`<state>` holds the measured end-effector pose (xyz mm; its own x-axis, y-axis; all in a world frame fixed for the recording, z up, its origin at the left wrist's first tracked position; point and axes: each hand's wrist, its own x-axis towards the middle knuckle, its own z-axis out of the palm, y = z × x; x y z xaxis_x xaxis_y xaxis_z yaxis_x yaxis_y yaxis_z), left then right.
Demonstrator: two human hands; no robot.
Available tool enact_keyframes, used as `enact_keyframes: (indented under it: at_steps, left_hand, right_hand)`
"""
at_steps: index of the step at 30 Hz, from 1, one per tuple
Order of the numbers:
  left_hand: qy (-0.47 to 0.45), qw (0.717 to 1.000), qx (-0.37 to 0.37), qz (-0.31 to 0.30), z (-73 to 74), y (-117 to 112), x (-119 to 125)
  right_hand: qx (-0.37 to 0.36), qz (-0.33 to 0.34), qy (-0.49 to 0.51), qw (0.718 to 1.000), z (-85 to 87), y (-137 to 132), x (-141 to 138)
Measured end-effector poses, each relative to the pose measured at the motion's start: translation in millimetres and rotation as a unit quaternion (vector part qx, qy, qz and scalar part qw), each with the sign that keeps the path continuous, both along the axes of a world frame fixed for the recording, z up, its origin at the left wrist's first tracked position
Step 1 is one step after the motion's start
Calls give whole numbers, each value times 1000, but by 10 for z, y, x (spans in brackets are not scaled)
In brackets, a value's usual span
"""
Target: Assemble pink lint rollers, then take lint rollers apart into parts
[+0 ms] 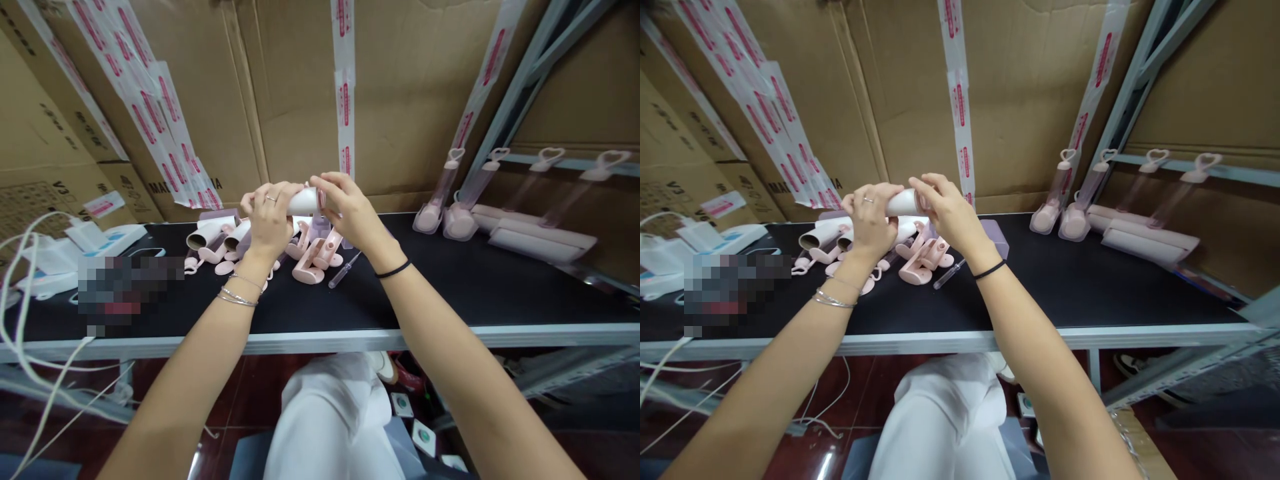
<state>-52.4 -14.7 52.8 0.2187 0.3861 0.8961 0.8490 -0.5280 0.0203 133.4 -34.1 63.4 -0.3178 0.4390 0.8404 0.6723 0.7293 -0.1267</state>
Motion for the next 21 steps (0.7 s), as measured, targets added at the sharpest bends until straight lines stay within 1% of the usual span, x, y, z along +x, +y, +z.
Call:
enact_keyframes:
  at_steps: [5, 10, 14, 17, 19, 21]
  left_hand:
    - [42, 998, -36, -3, -54, 34, 30]
    - [88, 994, -60, -1, -106, 92, 36]
    - [107, 991, -76, -18, -130, 121, 48]
    - [115, 987, -110, -31, -130, 128, 49]
    - [114, 985, -126, -30, -127, 132, 44]
    - [116, 984, -132, -24, -129, 138, 37]
  right_hand:
    - [-44, -60, -40, 996, -89, 57, -86]
    - [-60, -100, -76, 990, -163, 115, -108]
    - [-82, -151, -119, 978, -186, 105, -153]
    - [-116, -180, -141, 967, -192, 102, -202]
    - [-130, -193, -144, 962, -195, 111, -220]
    - [-131, -189, -145, 962, -202, 126, -219]
